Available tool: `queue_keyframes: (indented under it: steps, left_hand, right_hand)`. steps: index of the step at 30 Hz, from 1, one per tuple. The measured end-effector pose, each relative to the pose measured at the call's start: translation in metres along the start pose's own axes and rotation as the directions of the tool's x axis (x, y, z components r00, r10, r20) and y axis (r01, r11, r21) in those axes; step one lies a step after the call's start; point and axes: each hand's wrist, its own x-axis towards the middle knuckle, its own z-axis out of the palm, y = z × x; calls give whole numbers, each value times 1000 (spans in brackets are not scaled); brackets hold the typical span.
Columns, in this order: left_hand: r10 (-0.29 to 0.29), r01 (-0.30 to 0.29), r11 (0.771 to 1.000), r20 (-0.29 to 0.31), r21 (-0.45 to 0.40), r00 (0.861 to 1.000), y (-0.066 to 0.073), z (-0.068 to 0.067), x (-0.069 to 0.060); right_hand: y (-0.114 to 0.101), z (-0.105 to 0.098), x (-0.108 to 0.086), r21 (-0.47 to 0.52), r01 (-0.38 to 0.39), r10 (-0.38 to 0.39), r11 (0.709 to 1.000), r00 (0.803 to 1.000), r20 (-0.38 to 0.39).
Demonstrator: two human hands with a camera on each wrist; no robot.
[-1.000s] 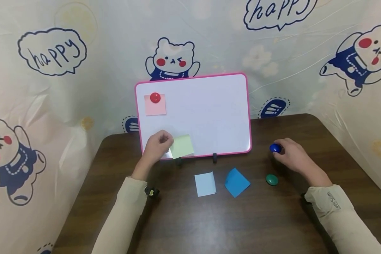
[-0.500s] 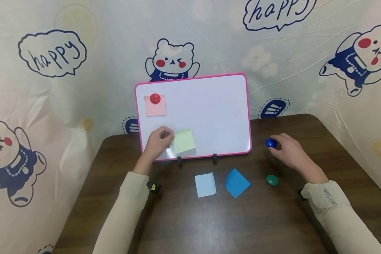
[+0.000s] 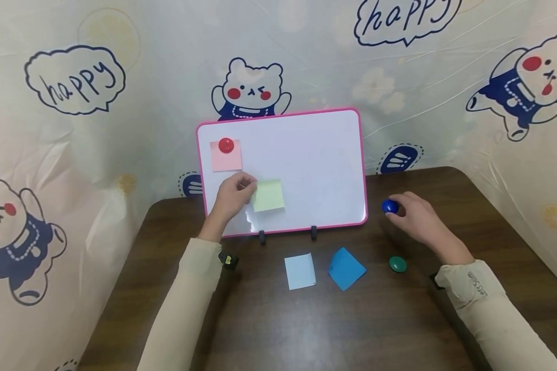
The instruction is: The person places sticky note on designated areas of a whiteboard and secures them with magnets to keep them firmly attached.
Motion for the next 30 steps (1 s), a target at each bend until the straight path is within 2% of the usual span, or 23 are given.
queue_keyframes:
  steps: [7,13,23,30]
  left_hand:
    - [-4,4,1000,-29,8,1000,8,-2,15]
    - [28,-26,999,-51,37,998,14,-3,28]
    - [28,-23,997,-77,68,997,28,-3,42]
    - [-14,23,996,-90,91,996,35,-6,52]
  right_hand:
    - [-1,1,0,7,-21,21,1000,1000,6]
    - [-2,-2,0,1,-33,33,999,999,5]
    - [-1,-3,2,3,-20,21,1000,1000,-10]
    - [-4,-2,2,8,-5,6,1000,1000,-12]
